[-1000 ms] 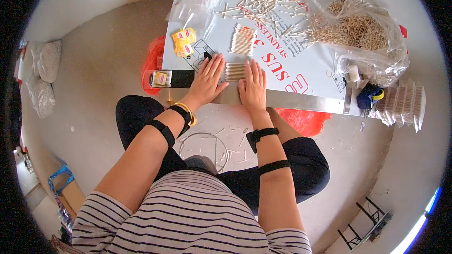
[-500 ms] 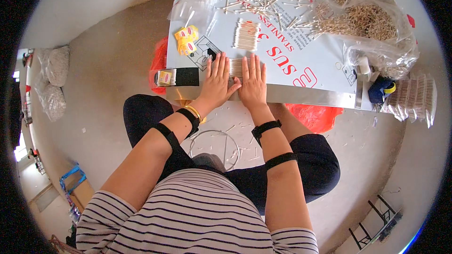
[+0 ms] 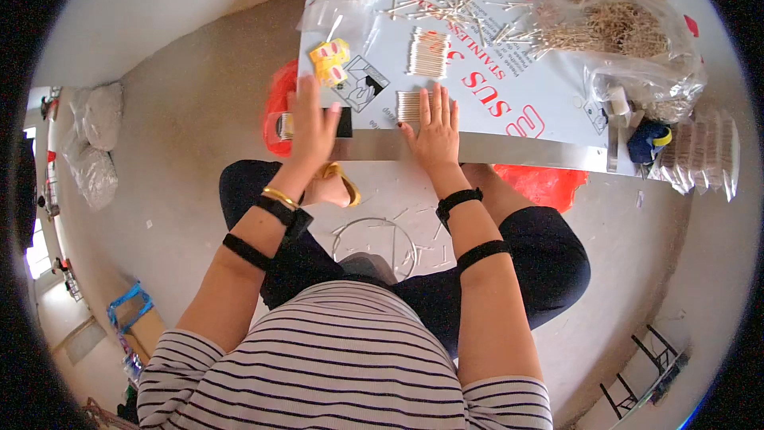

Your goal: Packaging cotton swabs into small plastic bags at a workstation.

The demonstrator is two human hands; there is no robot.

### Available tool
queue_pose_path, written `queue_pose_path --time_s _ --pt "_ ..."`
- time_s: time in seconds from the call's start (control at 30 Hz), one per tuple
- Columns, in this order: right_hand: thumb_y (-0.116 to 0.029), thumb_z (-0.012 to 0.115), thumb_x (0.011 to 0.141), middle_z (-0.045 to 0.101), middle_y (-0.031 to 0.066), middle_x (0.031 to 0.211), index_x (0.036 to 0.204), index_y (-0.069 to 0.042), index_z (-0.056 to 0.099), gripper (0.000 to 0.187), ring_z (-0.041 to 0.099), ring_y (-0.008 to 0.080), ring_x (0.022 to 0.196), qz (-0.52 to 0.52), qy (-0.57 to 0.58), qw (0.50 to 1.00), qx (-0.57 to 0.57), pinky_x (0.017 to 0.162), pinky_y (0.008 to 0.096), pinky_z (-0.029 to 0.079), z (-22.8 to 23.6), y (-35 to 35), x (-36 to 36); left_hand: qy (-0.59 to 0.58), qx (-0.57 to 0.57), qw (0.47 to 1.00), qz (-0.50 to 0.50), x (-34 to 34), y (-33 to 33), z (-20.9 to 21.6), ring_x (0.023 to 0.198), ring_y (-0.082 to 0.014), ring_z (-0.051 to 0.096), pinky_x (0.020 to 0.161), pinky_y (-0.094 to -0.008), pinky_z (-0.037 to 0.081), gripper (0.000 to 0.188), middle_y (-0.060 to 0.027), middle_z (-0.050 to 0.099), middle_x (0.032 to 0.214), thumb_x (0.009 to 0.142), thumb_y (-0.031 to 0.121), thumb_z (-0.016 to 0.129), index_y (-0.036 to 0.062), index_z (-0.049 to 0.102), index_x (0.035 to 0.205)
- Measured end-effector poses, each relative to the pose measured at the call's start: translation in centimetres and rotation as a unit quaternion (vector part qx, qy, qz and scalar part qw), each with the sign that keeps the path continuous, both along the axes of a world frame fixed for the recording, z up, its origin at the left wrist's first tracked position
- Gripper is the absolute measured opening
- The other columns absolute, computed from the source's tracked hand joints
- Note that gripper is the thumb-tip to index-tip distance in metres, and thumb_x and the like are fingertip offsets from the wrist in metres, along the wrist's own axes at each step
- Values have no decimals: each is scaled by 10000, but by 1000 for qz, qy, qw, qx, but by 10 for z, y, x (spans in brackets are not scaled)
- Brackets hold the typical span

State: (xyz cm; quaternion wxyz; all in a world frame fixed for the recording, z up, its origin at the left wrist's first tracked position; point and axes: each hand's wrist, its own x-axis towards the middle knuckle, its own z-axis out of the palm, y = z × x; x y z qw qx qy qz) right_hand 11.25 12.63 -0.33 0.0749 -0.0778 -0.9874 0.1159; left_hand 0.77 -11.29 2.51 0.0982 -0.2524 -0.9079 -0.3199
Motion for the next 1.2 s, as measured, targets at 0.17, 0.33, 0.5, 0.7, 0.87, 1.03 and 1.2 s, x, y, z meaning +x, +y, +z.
queue_pose_path --time_s 0.17,0.33,0.5,0.7,0.87,1.03,1.2 --pt "-545 571 967 201 197 1677 1596 -47 274 855 162 345 1564 30 17 999 -31 1266 518 125 5 -67 -12 42 -88 987 124 -24 -111 -30 1457 -422 375 1212 -509 260 688 -291 393 1556 1045 397 510 -86 352 1509" --pt "-572 568 954 211 211 1672 1586 -30 297 875 168 358 1562 37 19 998 -39 1261 526 136 1 -120 -19 -214 88 962 146 -28 -99 -30 1055 -353 681 903 -430 525 500 -246 681 1166 1027 413 587 -23 603 1272" --pt "-563 598 939 218 224 1667 1585 -27 297 891 165 369 1561 27 19 998 -48 1255 537 139 5 -147 -27 -188 167 948 195 -27 -94 -51 860 -355 713 784 -426 540 446 -199 722 892 1008 419 626 -25 658 1016" --pt "-562 610 932 207 236 1667 1589 -22 277 914 154 374 1564 35 14 998 -56 1257 537 131 7 -166 -34 -209 213 935 191 -34 -105 -86 707 -155 589 688 -342 497 507 -99 676 786 1035 459 587 -24 677 907" --pt "-546 623 932 201 248 1663 1582 -7 276 914 162 395 1557 35 6 997 -76 1253 541 145 9 -181 -42 -259 284 901 201 -37 -102 -95 778 -269 672 734 -405 511 559 -166 719 832 1034 473 563 -66 684 950" --pt "-553 634 919 208 264 1655 1576 14 274 940 164 409 1553 34 18 996 -78 1248 552 152 5 -200 -48 -274 294 898 180 -34 -97 -81 699 -240 612 674 -401 481 548 -150 665 754 1037 462 563 -50 633 856" --pt "-519 625 932 204 272 1655 1567 27 293 901 163 398 1556 9 39 995 -94 1257 530 140 3 -217 -51 -214 249 927 182 -31 -96 -72 675 -225 596 650 -410 465 535 -165 592 701 1039 449 560 -29 608 804"
